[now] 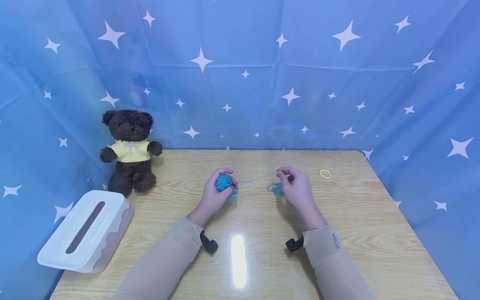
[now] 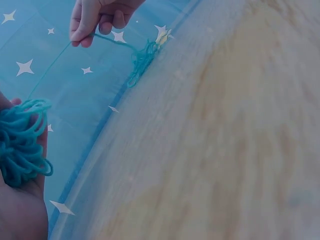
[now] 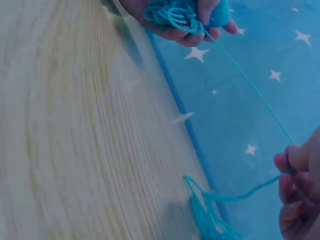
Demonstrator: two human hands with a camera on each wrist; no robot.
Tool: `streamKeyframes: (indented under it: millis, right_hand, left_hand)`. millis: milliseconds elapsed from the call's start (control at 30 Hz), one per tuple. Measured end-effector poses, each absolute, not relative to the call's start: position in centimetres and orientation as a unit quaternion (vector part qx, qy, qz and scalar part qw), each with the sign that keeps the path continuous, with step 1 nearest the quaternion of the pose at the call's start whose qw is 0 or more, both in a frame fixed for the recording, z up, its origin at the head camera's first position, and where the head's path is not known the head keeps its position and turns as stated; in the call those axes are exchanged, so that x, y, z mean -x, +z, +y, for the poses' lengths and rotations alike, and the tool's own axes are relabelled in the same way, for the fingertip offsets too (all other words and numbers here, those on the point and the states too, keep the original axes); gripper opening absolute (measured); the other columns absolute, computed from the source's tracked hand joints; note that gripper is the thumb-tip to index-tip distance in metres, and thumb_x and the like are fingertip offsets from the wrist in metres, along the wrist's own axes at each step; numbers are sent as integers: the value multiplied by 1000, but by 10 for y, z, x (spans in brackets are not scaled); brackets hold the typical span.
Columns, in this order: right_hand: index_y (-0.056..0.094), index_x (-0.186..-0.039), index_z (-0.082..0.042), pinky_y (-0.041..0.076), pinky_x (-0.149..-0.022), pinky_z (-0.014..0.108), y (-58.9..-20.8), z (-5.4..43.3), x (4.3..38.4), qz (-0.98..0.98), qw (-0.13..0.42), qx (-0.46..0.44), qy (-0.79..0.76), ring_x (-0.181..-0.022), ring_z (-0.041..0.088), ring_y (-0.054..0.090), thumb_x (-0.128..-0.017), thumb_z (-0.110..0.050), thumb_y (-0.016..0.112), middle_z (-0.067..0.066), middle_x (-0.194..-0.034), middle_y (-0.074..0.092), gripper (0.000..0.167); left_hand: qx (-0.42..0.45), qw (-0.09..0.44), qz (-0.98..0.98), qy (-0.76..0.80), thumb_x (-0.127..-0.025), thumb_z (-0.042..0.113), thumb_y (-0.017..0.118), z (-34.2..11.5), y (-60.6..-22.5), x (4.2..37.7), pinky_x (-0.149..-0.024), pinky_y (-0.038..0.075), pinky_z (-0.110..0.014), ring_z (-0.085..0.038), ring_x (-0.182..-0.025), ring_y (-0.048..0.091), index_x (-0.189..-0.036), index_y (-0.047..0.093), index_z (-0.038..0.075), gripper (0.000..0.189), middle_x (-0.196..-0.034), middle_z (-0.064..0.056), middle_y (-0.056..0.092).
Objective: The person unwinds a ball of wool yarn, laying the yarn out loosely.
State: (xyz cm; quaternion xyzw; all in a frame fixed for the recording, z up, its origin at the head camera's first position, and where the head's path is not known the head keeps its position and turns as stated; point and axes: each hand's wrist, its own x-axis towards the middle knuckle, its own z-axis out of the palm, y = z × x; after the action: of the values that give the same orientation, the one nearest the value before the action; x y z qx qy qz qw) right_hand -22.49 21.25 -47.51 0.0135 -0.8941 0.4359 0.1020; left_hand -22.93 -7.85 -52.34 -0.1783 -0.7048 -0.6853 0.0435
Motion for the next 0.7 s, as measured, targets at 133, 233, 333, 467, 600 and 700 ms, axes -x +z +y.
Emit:
streamKeyframes:
  millis: [133,233,333,467,600,700]
  right_hand:
    - [77,-120,-11,49,-60,25,-476,221,227,-898,125,1,422,-77,19,62,-113,-27,64,19,-107,80,22]
    - [77,-119,-10,49,-61,25,-476,227,229,-900,137,17,414,-79,19,62,-113,-28,63,17,-109,81,24]
    - [76,-120,-10,49,-63,25,-477,232,230,-900,140,39,410,-82,19,62,-113,-28,62,15,-111,81,24]
    - [76,-120,-9,51,-67,26,-479,238,232,-902,142,63,404,-86,21,65,-114,-27,61,13,-113,82,25]
    - [76,-120,-9,52,-72,29,-480,246,233,-903,149,80,394,-91,26,70,-113,-26,59,13,-114,82,25]
    - [76,-121,-9,53,-71,31,-480,253,233,-907,145,94,384,-92,28,71,-114,-25,58,13,-115,82,25]
  left_hand:
    - [180,47,-709,-680,-98,-7,68,-79,-524,229,-98,61,-26,-17,-102,76,-137,61,8,42,-110,-19,75]
    - [177,52,-719,-670,-101,2,75,-79,-524,228,-100,59,-25,-16,-106,73,-136,63,13,39,-113,-15,76]
    - [175,51,-725,-664,-101,8,78,-79,-523,227,-99,58,-25,-15,-107,71,-135,64,16,37,-115,-14,74]
    - [176,48,-723,-667,-103,10,77,-79,-522,227,-97,60,-26,-14,-104,73,-133,64,14,32,-118,-21,74]
    - [171,43,-713,-679,-106,10,73,-79,-522,228,-94,62,-26,-13,-102,76,-131,63,10,28,-118,-25,74]
    - [159,53,-720,-674,-105,10,74,-79,-522,229,-93,60,-26,-14,-103,72,-130,63,8,27,-119,-26,72]
